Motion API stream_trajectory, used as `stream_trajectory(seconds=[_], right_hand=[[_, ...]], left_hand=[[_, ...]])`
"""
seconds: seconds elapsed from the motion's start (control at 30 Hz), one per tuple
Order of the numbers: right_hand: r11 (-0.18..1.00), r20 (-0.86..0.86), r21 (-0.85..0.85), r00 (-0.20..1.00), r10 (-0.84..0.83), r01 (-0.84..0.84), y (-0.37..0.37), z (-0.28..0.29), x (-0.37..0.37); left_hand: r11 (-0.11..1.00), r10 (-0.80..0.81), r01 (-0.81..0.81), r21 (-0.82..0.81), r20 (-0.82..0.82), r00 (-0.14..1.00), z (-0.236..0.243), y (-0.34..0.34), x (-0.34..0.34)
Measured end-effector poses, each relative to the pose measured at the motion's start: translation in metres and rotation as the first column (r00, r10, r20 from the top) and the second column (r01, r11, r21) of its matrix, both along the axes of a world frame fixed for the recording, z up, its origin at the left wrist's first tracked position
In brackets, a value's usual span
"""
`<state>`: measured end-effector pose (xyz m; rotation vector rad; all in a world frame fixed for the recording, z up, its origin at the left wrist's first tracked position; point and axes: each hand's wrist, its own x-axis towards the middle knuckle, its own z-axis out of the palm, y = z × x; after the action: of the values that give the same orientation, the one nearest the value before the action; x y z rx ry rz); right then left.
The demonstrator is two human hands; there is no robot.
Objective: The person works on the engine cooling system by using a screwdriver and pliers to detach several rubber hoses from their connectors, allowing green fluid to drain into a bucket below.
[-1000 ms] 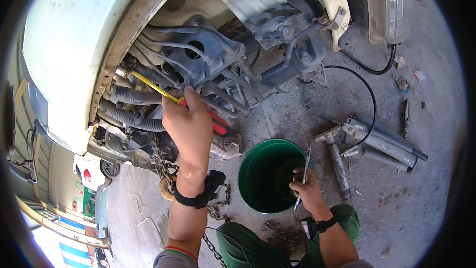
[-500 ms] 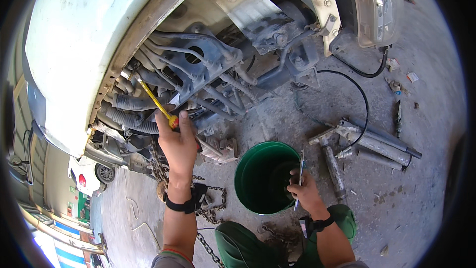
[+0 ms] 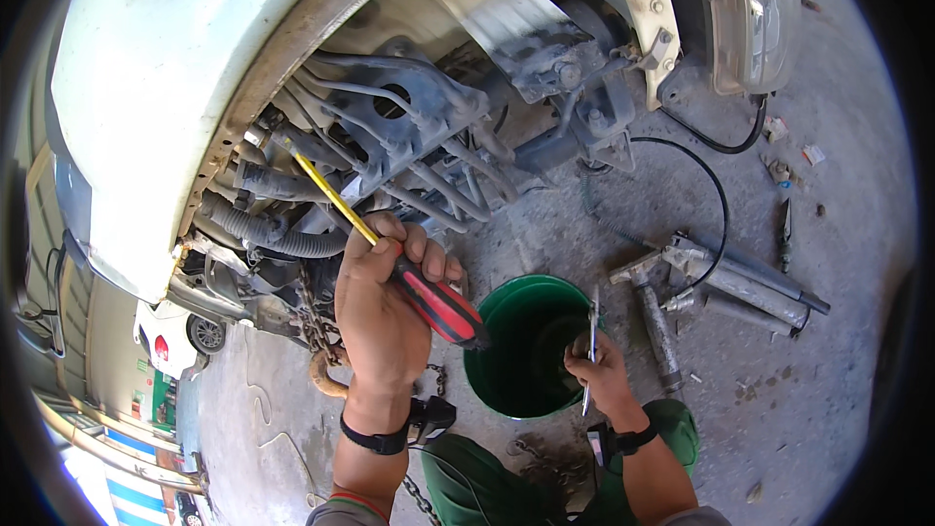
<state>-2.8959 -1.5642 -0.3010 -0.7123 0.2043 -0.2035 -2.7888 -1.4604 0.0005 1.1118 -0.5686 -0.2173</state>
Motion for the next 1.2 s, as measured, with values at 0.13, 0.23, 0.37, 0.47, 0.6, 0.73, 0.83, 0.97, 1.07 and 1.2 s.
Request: stream_trajectory(seconds=[0.13,0.23,0.37,0.47,0.6,0.73,0.83,0.97,1.07,1.2], right_hand=[[0.989,0.215,0.037,0.966,-0.146,0.141,-0.006,0.099,-0.008],[0.962,0.395,-0.130,0.903,-0.172,0.240,-0.013,0.188,-0.011],[0.901,0.490,-0.282,0.857,-0.161,0.330,-0.021,0.257,-0.011],[0.839,0.457,-0.400,0.874,-0.166,0.368,-0.027,0.274,-0.012],[0.802,0.456,-0.422,0.864,-0.216,0.423,-0.028,0.285,-0.009],[0.765,0.455,-0.464,0.861,-0.227,0.446,-0.033,0.300,-0.009],[0.737,0.445,-0.489,0.860,-0.249,0.466,-0.033,0.304,-0.010],[0.734,0.412,-0.490,0.867,-0.279,0.469,-0.038,0.314,-0.011],[0.696,0.388,-0.477,0.839,-0.382,0.538,-0.039,0.326,-0.011],[0.681,0.412,-0.472,0.823,-0.392,0.560,-0.041,0.344,-0.010]], left_hand=[[0.949,-0.220,0.170,-0.264,-0.173,0.960,0.018,-0.018,-0.002],[0.930,-0.250,0.163,-0.328,-0.243,0.937,0.033,-0.036,-0.005],[0.869,-0.330,0.179,-0.462,-0.271,0.904,0.040,-0.048,-0.003],[0.797,-0.422,0.220,-0.563,-0.258,0.869,0.047,-0.051,-0.003],[0.789,-0.427,0.215,-0.576,-0.263,0.865,0.055,-0.054,-0.001],[0.740,-0.493,0.255,-0.623,-0.244,0.835,0.060,-0.052,0.001],[0.755,-0.491,0.270,-0.598,-0.243,0.836,0.059,-0.051,0.002],[0.715,-0.540,0.311,-0.626,-0.212,0.814,0.061,-0.051,0.002],[0.669,-0.574,0.355,-0.653,-0.150,0.805,0.066,-0.053,0.003],[0.639,-0.589,0.371,-0.674,-0.119,0.799,0.072,-0.055,0.003]])
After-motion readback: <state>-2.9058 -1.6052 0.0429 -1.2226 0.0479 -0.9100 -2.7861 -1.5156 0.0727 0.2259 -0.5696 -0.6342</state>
